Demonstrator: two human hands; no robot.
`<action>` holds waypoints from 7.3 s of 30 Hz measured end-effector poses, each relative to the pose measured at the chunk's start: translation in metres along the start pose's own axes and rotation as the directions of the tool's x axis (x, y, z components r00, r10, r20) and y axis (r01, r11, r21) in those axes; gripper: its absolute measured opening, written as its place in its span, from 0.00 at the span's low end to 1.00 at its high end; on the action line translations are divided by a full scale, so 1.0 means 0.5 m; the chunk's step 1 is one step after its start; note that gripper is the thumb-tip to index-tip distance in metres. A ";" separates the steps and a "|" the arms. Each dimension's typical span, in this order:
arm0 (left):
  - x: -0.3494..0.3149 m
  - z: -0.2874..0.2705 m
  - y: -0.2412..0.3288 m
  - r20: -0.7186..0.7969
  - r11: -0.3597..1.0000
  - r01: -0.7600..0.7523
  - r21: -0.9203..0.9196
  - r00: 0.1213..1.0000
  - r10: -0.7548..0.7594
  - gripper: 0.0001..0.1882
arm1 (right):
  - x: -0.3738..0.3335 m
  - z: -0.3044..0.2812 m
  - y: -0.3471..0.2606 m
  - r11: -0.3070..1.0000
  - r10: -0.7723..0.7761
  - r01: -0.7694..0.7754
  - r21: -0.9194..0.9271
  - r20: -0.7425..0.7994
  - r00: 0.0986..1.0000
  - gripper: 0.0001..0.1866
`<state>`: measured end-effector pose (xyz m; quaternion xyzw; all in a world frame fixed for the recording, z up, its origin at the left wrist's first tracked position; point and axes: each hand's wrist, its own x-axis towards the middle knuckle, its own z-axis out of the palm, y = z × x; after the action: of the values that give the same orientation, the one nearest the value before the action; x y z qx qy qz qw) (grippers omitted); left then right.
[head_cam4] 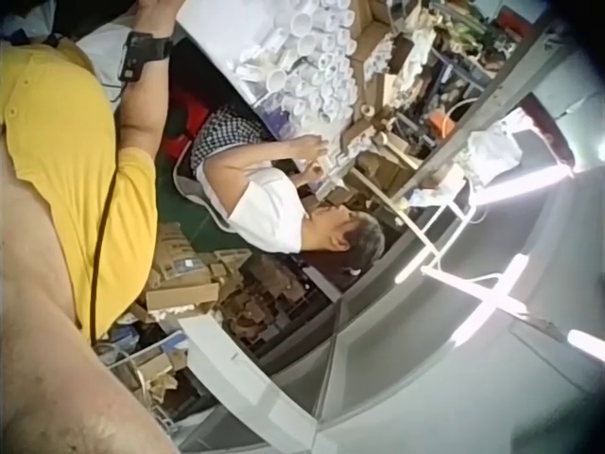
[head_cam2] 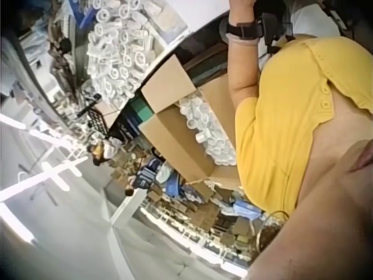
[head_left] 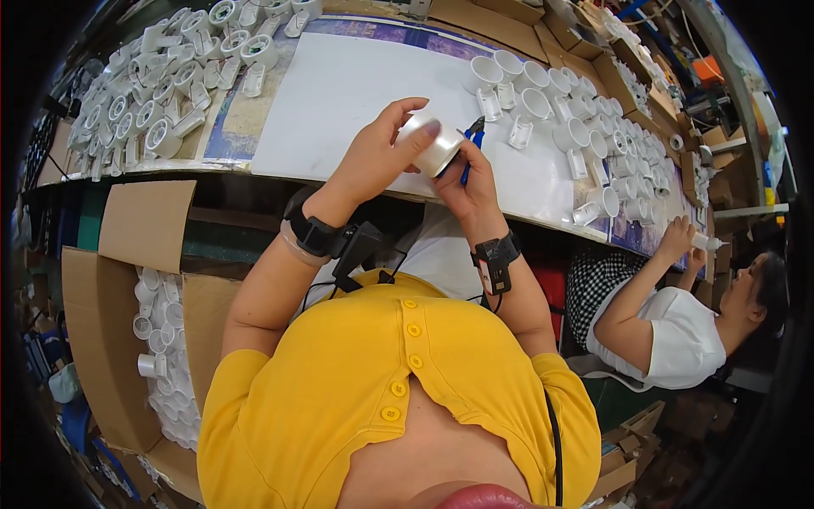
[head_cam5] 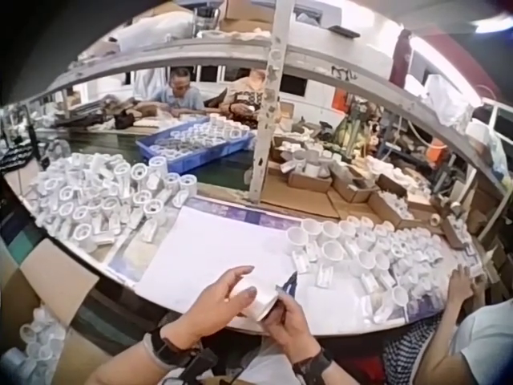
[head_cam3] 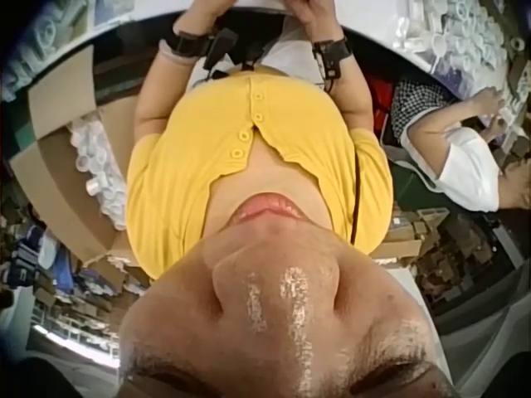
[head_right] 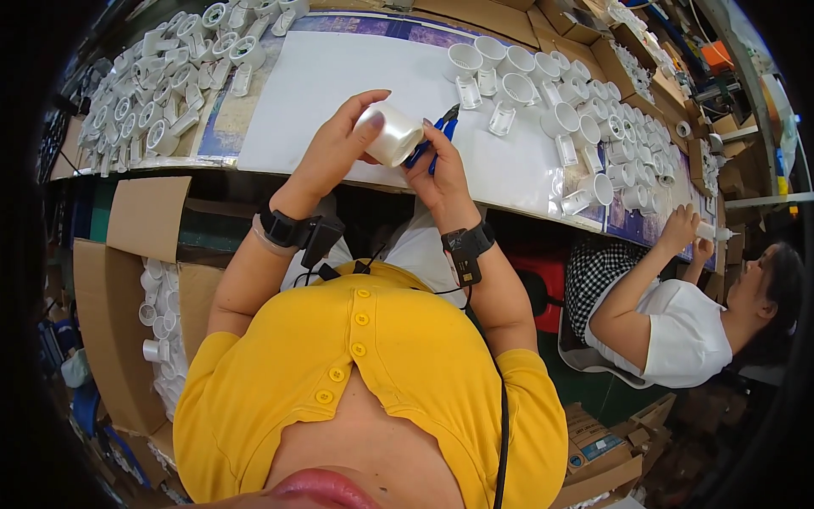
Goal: The person removes a plastic bag from a box of white plastic components, takes one out, and uses blue-handled shears to trim excess plastic from it. They then place the trimmed component on the table and repeat the process with another one from the box.
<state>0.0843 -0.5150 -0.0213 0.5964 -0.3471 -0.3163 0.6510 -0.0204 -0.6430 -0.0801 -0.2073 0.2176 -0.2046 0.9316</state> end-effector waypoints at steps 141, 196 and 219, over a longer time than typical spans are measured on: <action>0.071 -0.137 -0.063 -0.501 0.869 -0.477 -0.131 0.788 0.357 0.17 | 0.015 0.305 -0.036 -0.833 0.280 0.524 -0.177 0.682 0.675 0.06; 0.032 -0.141 -0.013 -0.035 0.508 -0.099 -0.856 0.990 0.134 0.31 | -0.040 0.114 0.077 0.936 0.073 0.030 -0.352 0.278 0.958 0.09; -0.010 -0.129 -0.038 -0.108 0.779 -0.158 -0.607 0.987 0.116 0.31 | -0.028 0.085 0.077 0.634 -0.425 0.621 -0.462 0.463 0.778 0.20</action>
<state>0.1349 -0.4765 -0.0437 0.3359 -0.2470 -0.3439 0.8414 0.0003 -0.5918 -0.0592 -0.5705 0.0500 -0.3554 0.7387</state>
